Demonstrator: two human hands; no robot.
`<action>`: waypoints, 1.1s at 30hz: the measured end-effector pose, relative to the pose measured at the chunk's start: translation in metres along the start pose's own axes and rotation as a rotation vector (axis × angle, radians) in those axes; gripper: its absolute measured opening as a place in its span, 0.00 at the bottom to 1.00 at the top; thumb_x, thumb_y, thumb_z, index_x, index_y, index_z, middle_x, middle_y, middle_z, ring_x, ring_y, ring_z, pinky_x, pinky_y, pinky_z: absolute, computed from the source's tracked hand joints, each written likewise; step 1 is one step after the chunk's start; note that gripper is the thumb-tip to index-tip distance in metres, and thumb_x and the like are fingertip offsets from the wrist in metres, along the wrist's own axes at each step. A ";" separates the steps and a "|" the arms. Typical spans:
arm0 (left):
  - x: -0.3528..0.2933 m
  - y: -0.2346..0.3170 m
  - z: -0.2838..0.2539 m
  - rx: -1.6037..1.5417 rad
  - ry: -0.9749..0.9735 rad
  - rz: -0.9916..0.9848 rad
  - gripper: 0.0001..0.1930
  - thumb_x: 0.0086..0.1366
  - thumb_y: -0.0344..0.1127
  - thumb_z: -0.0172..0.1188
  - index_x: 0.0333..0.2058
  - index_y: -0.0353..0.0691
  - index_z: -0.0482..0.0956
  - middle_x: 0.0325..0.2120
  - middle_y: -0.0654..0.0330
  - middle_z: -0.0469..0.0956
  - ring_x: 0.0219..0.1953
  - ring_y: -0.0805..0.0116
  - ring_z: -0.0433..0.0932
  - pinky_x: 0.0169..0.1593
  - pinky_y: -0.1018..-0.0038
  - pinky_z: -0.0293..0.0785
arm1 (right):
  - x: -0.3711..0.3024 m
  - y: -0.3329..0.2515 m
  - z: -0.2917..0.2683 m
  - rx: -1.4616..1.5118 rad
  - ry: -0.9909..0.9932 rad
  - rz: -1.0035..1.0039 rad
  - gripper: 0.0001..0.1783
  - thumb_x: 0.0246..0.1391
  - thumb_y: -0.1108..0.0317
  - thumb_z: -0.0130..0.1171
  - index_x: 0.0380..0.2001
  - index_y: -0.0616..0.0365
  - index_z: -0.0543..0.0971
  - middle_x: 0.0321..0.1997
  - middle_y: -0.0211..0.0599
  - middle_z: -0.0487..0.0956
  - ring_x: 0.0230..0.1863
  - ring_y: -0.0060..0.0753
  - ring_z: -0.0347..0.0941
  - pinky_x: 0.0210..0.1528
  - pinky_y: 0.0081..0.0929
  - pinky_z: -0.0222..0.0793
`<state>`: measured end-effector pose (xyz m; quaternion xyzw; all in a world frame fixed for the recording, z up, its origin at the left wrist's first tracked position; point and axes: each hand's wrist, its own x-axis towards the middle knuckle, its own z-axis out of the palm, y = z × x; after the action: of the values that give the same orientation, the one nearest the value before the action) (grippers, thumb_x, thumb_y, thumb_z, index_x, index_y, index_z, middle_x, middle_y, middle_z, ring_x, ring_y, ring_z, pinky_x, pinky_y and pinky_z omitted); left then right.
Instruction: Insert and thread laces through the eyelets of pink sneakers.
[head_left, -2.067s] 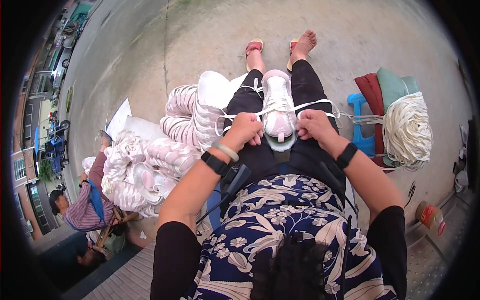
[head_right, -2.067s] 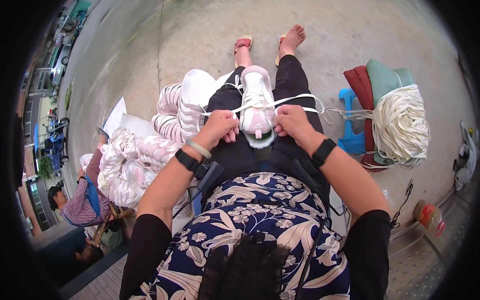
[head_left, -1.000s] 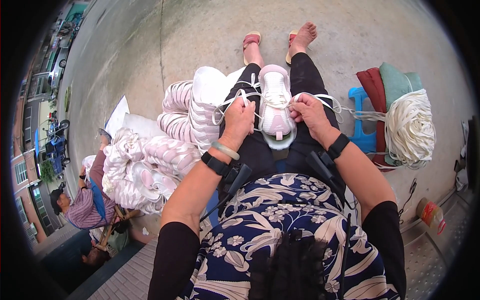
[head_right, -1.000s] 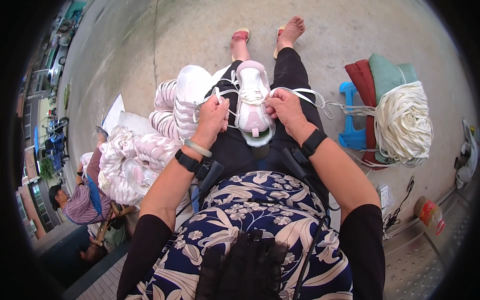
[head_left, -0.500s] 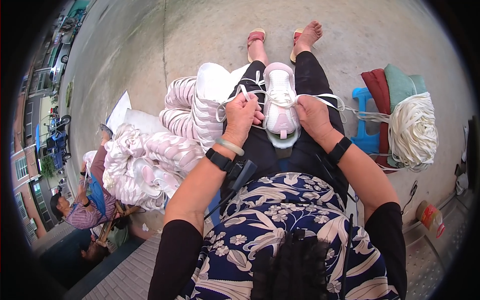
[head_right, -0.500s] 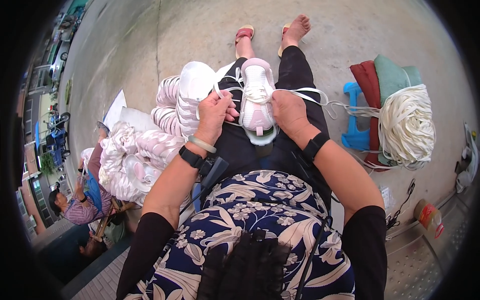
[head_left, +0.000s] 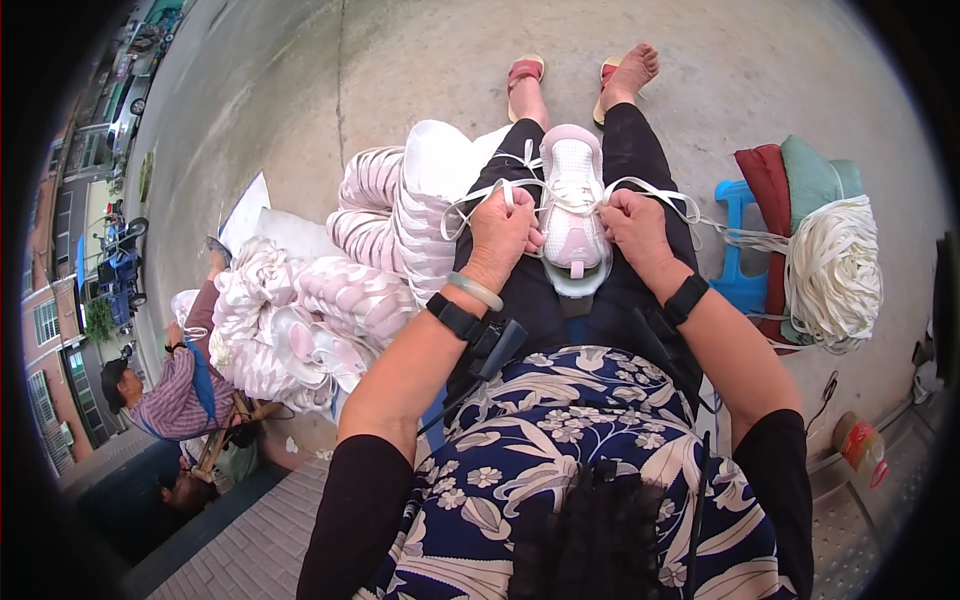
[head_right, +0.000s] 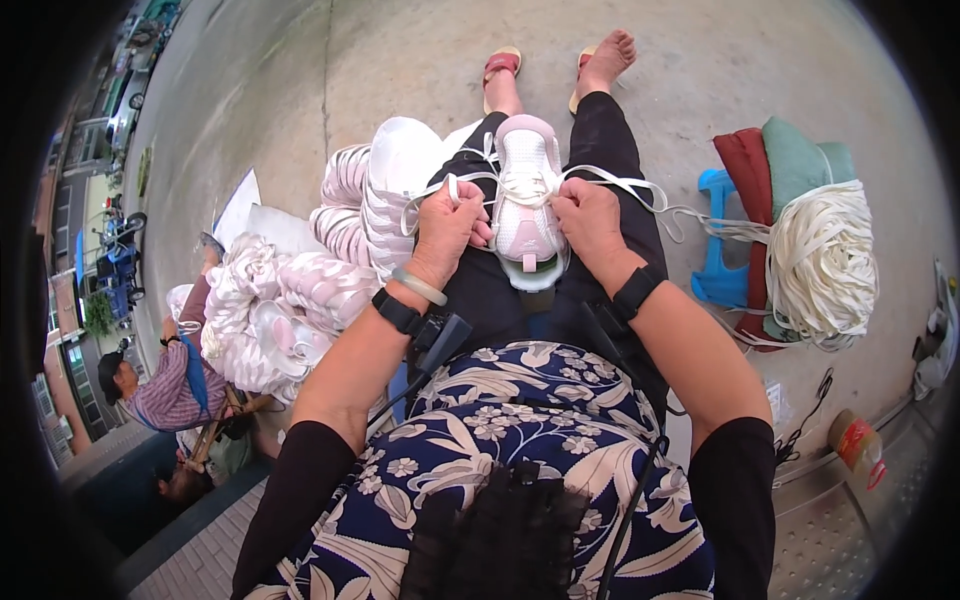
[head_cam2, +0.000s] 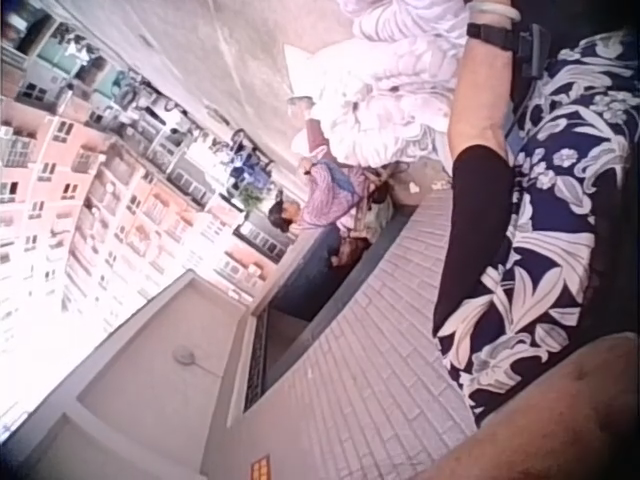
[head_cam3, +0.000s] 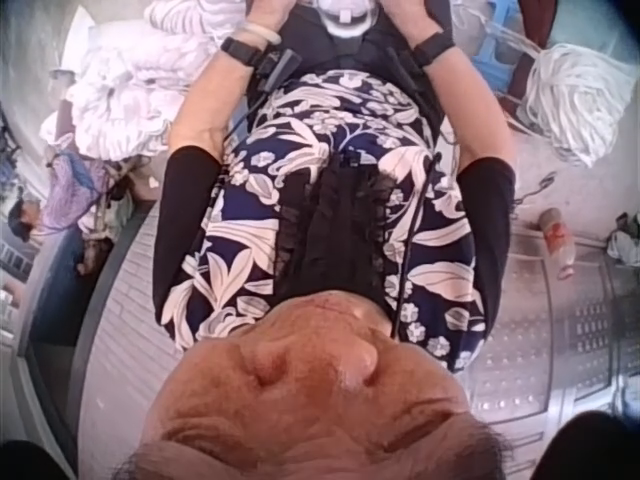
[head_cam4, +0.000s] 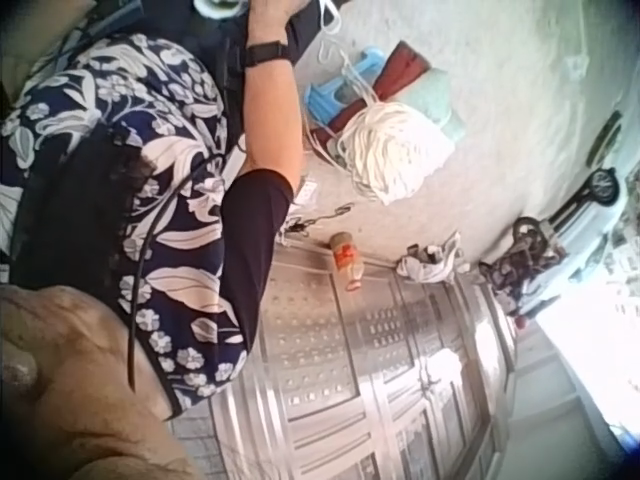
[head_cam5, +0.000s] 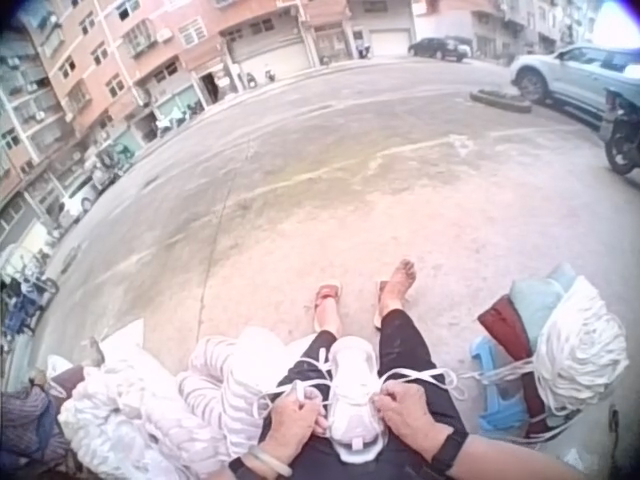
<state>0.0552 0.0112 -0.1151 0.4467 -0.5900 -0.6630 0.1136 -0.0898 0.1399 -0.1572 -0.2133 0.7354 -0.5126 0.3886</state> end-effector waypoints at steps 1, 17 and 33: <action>0.000 0.000 0.000 -0.002 0.004 -0.013 0.03 0.60 0.29 0.51 0.30 0.37 0.71 0.18 0.63 0.72 0.15 0.79 0.72 0.16 0.86 0.68 | -0.003 0.000 0.001 -0.188 0.053 -0.160 0.06 0.43 0.70 0.54 0.20 0.62 0.75 0.17 0.41 0.75 0.19 0.36 0.72 0.24 0.28 0.68; 0.001 0.004 0.003 0.082 0.004 -0.003 0.04 0.57 0.27 0.51 0.31 0.36 0.73 0.16 0.66 0.70 0.13 0.81 0.69 0.15 0.86 0.63 | -0.003 -0.017 -0.006 -0.743 -0.004 -0.590 0.07 0.47 0.69 0.50 0.22 0.61 0.71 0.23 0.45 0.72 0.28 0.47 0.70 0.31 0.39 0.65; 0.010 0.002 -0.003 0.052 -0.021 -0.026 0.03 0.54 0.26 0.52 0.28 0.36 0.74 0.15 0.66 0.71 0.12 0.81 0.68 0.14 0.85 0.61 | 0.005 -0.006 -0.001 -0.751 0.007 -0.437 0.09 0.49 0.66 0.51 0.22 0.61 0.72 0.19 0.46 0.71 0.22 0.45 0.69 0.26 0.36 0.62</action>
<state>0.0510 0.0017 -0.1171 0.4502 -0.6023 -0.6535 0.0869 -0.0941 0.1342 -0.1529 -0.4888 0.8097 -0.2803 0.1639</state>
